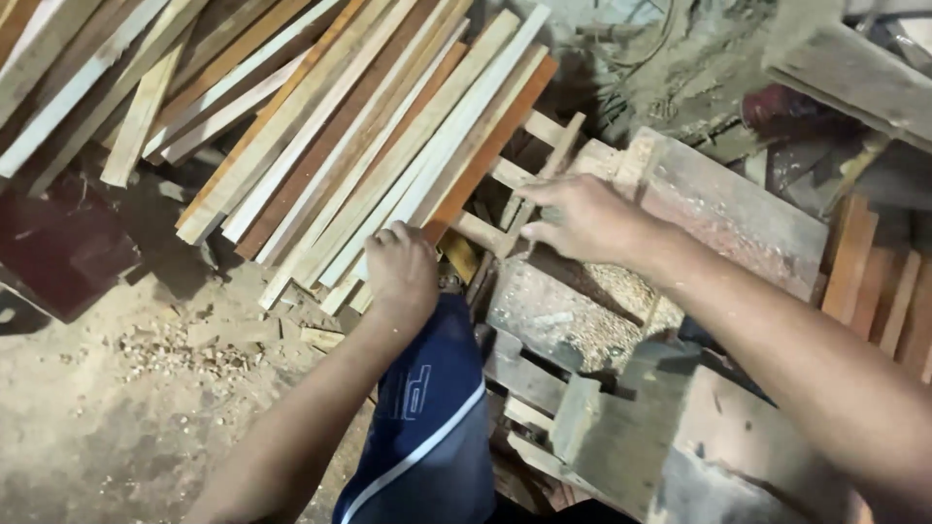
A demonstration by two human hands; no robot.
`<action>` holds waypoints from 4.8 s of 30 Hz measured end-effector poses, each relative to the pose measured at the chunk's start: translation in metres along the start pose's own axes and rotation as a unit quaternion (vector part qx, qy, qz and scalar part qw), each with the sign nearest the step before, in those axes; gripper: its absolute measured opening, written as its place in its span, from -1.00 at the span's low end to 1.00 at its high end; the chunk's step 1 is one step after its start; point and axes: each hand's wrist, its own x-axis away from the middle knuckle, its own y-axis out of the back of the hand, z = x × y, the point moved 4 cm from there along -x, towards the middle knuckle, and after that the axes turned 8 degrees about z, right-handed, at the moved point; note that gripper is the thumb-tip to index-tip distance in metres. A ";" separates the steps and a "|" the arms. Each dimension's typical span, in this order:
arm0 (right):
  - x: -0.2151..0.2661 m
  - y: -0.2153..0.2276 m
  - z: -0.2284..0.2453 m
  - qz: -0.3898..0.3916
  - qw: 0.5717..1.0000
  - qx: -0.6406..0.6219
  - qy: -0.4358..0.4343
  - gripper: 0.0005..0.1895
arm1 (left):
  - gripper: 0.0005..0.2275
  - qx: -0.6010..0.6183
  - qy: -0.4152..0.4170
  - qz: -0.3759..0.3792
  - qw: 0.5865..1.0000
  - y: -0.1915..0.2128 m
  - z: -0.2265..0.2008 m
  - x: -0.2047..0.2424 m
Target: The person picks narrow wooden strips one at a time from a large pile and feeds each strip along a small table-mounted router to shape its edge, guiding it with both hands. Finished strips are placed onto a growing stack beside the machine.
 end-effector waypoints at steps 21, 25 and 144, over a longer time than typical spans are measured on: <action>-0.071 -0.041 0.013 0.019 0.951 0.115 0.287 -0.52 | -0.60 0.364 -0.142 0.049 0.919 0.064 0.083 0.013; -0.030 -0.007 -0.029 -0.061 0.963 0.123 0.233 -0.54 | -0.66 0.355 -0.221 -0.197 0.887 0.075 0.063 -0.006; 0.311 -0.037 -0.241 -0.324 0.934 -0.010 -0.152 -0.55 | -0.42 0.267 -0.435 -0.158 0.845 0.117 -0.243 -0.034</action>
